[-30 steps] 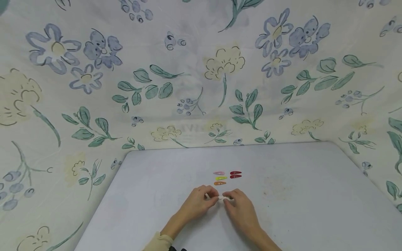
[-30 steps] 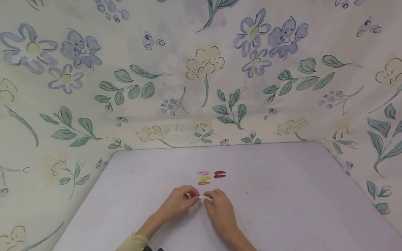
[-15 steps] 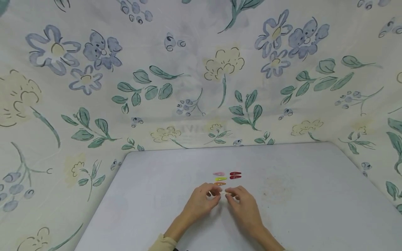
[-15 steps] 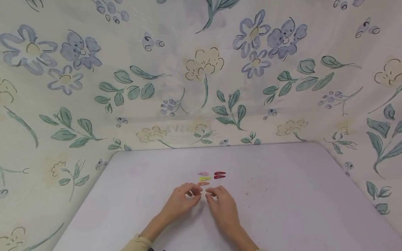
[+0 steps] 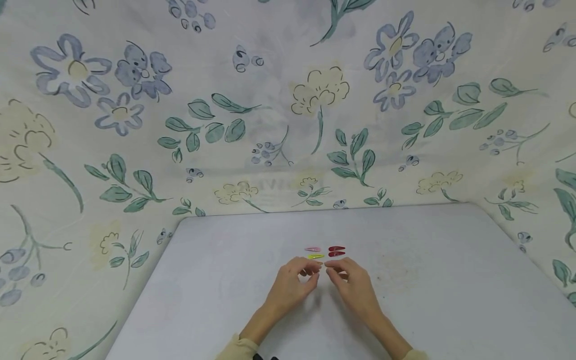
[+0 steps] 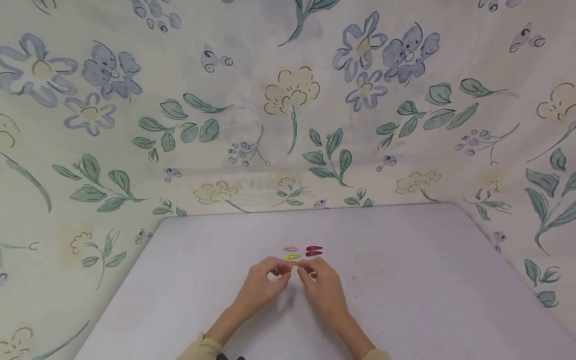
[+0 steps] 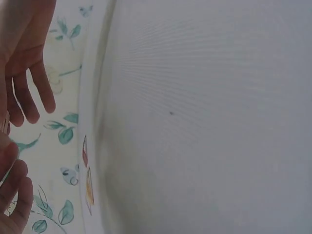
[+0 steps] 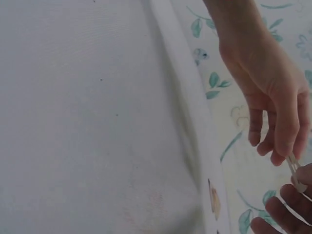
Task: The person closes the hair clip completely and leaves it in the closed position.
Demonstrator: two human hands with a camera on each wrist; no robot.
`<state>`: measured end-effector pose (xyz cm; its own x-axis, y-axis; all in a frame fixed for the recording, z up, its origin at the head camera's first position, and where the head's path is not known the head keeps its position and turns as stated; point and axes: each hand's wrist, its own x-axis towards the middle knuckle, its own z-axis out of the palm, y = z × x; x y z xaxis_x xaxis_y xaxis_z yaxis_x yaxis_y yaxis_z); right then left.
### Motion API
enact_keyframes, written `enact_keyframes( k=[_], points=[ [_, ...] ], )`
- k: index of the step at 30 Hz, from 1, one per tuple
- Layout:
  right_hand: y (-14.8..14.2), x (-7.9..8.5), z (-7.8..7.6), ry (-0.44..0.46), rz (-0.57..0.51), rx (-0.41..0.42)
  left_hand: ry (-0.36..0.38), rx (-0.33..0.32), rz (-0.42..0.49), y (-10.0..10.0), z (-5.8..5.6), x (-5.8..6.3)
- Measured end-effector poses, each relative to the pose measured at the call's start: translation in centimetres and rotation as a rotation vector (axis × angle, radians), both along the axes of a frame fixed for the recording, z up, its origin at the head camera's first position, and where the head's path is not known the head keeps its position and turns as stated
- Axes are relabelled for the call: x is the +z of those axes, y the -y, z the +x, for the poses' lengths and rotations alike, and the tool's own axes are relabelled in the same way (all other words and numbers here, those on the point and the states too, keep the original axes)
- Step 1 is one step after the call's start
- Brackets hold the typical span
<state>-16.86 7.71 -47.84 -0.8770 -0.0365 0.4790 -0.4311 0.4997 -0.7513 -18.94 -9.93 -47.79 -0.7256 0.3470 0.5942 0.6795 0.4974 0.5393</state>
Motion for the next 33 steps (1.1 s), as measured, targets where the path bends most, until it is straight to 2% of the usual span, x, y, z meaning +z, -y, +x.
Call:
enact_keyframes(
  k=[6, 13, 17, 23, 33],
  points=[
    [-0.6, 0.7, -0.6, 0.05, -0.026, -0.002, -0.016, 0.04, 0.057, -0.4, -0.3, 0.6],
    [-1.4, 0.9, -1.4, -0.02, -0.056, 0.004, -0.023, 0.039, 0.161, -1.1, -0.9, 0.7],
    [-1.5, 1.1, -1.7, -0.024, -0.059, 0.006, -0.022, 0.041, 0.206, -1.7, -1.1, 0.9],
    [-1.7, 1.4, -2.0, -0.053, -0.062, 0.02, 0.033, 0.061, 0.241, -2.1, -1.3, 1.3],
    [-1.7, 0.9, -2.1, -0.07, -0.056, 0.064, 0.067, 0.019, 0.236, -2.0, -1.2, 1.0]
  ],
)
